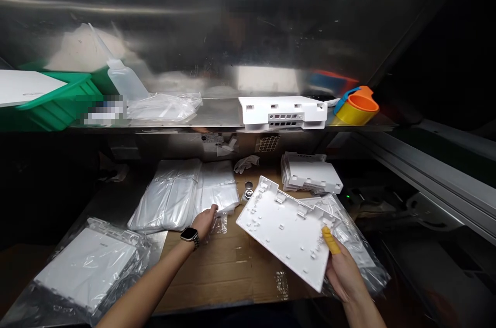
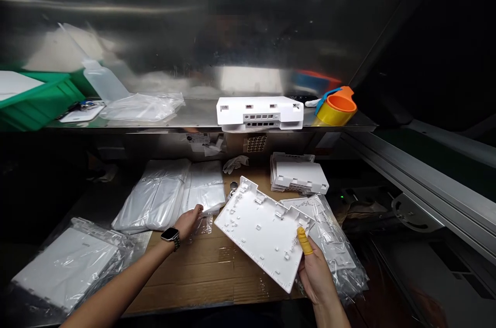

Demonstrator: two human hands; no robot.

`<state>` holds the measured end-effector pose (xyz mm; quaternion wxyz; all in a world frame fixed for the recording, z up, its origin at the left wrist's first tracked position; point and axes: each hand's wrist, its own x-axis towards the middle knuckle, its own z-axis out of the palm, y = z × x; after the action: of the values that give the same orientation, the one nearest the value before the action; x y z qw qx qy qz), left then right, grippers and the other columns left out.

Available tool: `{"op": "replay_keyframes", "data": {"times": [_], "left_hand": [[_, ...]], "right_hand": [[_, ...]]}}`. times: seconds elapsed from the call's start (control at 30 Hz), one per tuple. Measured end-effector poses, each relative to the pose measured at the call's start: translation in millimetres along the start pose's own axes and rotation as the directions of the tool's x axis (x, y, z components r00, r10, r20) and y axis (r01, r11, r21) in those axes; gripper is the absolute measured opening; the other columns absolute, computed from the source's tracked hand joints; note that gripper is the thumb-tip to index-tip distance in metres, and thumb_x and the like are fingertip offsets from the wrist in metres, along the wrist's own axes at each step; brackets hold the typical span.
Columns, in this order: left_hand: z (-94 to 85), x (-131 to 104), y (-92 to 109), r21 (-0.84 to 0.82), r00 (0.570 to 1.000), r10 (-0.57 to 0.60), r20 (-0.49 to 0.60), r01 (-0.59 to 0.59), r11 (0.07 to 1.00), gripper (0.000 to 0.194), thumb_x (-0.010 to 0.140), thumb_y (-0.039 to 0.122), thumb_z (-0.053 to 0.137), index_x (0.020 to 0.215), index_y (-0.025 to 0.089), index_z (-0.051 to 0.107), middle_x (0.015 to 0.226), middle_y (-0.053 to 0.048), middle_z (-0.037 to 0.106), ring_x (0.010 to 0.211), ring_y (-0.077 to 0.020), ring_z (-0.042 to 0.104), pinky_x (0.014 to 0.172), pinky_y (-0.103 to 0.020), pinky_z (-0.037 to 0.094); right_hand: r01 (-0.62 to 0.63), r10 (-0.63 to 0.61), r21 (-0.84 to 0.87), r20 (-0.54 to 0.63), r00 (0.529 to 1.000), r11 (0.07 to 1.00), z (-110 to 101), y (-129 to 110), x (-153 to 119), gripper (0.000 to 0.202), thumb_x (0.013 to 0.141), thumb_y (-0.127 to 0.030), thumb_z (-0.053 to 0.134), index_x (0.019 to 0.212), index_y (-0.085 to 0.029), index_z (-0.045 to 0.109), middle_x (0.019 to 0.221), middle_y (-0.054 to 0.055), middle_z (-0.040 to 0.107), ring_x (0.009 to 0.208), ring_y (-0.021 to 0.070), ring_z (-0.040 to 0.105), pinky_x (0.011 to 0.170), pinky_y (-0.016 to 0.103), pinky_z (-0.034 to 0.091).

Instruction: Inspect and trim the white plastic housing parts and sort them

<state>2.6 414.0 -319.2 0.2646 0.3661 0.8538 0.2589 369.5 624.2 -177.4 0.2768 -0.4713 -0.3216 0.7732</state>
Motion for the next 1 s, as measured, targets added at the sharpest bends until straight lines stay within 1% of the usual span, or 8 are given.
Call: {"op": "replay_keyframes", "data": {"times": [0.17, 0.27, 0.37, 0.5, 0.67, 0.73, 0.83, 1.0], "left_hand": [[-13.8, 20.6, -6.6, -0.045, 1.000, -0.013, 0.004, 0.013, 0.999, 0.029, 0.095, 0.035, 0.063, 0.117, 0.016, 0.062, 0.102, -0.005, 0.069, 0.085, -0.0185, 0.068, 0.081, -0.040, 0.058], [-21.6, 27.5, -7.7, -0.063, 1.000, 0.000, 0.027, 0.001, 0.998, 0.029, 0.095, 0.036, 0.064, 0.114, 0.015, 0.063, 0.099, -0.004, 0.069, 0.083, -0.0173, 0.067, 0.077, -0.038, 0.059], [-22.2, 23.5, -6.6, -0.036, 0.998, 0.038, 0.055, -0.036, 0.999, 0.030, 0.094, 0.036, 0.065, 0.116, 0.015, 0.063, 0.104, -0.005, 0.069, 0.086, -0.0182, 0.067, 0.080, -0.039, 0.059], [-15.0, 5.8, -6.3, 0.062, 0.995, 0.055, 0.083, -0.060, 0.996, 0.034, 0.094, 0.037, 0.064, 0.121, 0.017, 0.061, 0.115, -0.008, 0.067, 0.097, -0.0218, 0.067, 0.086, -0.043, 0.057], [-13.3, -7.5, -11.5, 0.159, 0.995, 0.068, 0.066, -0.078, 0.984, 0.038, 0.095, 0.037, 0.063, 0.127, 0.018, 0.059, 0.126, -0.010, 0.063, 0.108, -0.0250, 0.064, 0.092, -0.048, 0.055], [-13.5, -8.2, -14.0, 0.180, 0.995, 0.083, 0.061, -0.092, 0.979, 0.038, 0.095, 0.037, 0.064, 0.127, 0.018, 0.059, 0.127, -0.010, 0.063, 0.110, -0.0256, 0.064, 0.094, -0.049, 0.055], [-13.3, -4.5, -17.9, 0.187, 0.994, 0.094, 0.055, -0.102, 0.977, 0.035, 0.095, 0.036, 0.064, 0.124, 0.017, 0.061, 0.121, -0.009, 0.065, 0.106, -0.0242, 0.065, 0.092, -0.048, 0.056], [-19.0, 11.9, -24.6, 0.104, 0.993, 0.114, 0.006, -0.114, 0.988, 0.032, 0.097, 0.036, 0.060, 0.122, 0.016, 0.061, 0.111, -0.007, 0.068, 0.095, -0.0213, 0.068, 0.087, -0.044, 0.057]], "right_hand": [[0.193, -0.203, -0.199, -0.033, 0.979, 0.961, -2.4, 20.6, 3.3, 0.060, 0.069, -0.056, 0.085, 0.117, -0.021, 0.073, 0.103, 0.005, 0.080, 0.095, 0.0268, 0.074, 0.077, 0.031, 0.061], [0.286, -0.294, -0.367, 0.035, 0.955, 0.885, 11.5, 30.4, -2.7, 0.058, 0.073, -0.061, 0.080, 0.112, -0.017, 0.075, 0.104, 0.008, 0.080, 0.094, 0.0266, 0.072, 0.079, 0.030, 0.059], [0.338, -0.339, -0.413, 0.073, 0.938, 0.846, 30.2, 37.4, -11.1, 0.061, 0.073, -0.064, 0.078, 0.111, -0.016, 0.076, 0.101, 0.009, 0.079, 0.093, 0.0270, 0.072, 0.079, 0.030, 0.058], [0.344, -0.333, -0.416, 0.101, 0.937, 0.842, 44.5, 49.0, -20.6, 0.062, 0.070, -0.064, 0.080, 0.110, -0.017, 0.077, 0.098, 0.011, 0.079, 0.090, 0.0289, 0.072, 0.077, 0.033, 0.060], [0.346, -0.333, -0.418, 0.108, 0.937, 0.840, 47.0, 71.8, -34.2, 0.063, 0.067, -0.066, 0.080, 0.108, -0.018, 0.079, 0.095, 0.012, 0.079, 0.086, 0.0304, 0.073, 0.076, 0.037, 0.061], [0.356, -0.345, -0.422, 0.104, 0.933, 0.834, 48.3, 82.7, -41.1, 0.063, 0.066, -0.064, 0.082, 0.110, -0.018, 0.079, 0.098, 0.012, 0.079, 0.089, 0.0308, 0.072, 0.079, 0.037, 0.060], [0.343, -0.350, -0.414, 0.060, 0.935, 0.843, 52.3, 99.2, -51.8, 0.059, 0.075, -0.063, 0.077, 0.114, -0.018, 0.077, 0.105, 0.012, 0.079, 0.097, 0.0298, 0.072, 0.085, 0.036, 0.059], [0.376, -0.416, -0.405, -0.011, 0.909, 0.834, 59.6, 119.7, -66.4, 0.054, 0.079, -0.062, 0.074, 0.112, -0.020, 0.077, 0.108, 0.011, 0.078, 0.104, 0.0300, 0.070, 0.092, 0.036, 0.057]]}}
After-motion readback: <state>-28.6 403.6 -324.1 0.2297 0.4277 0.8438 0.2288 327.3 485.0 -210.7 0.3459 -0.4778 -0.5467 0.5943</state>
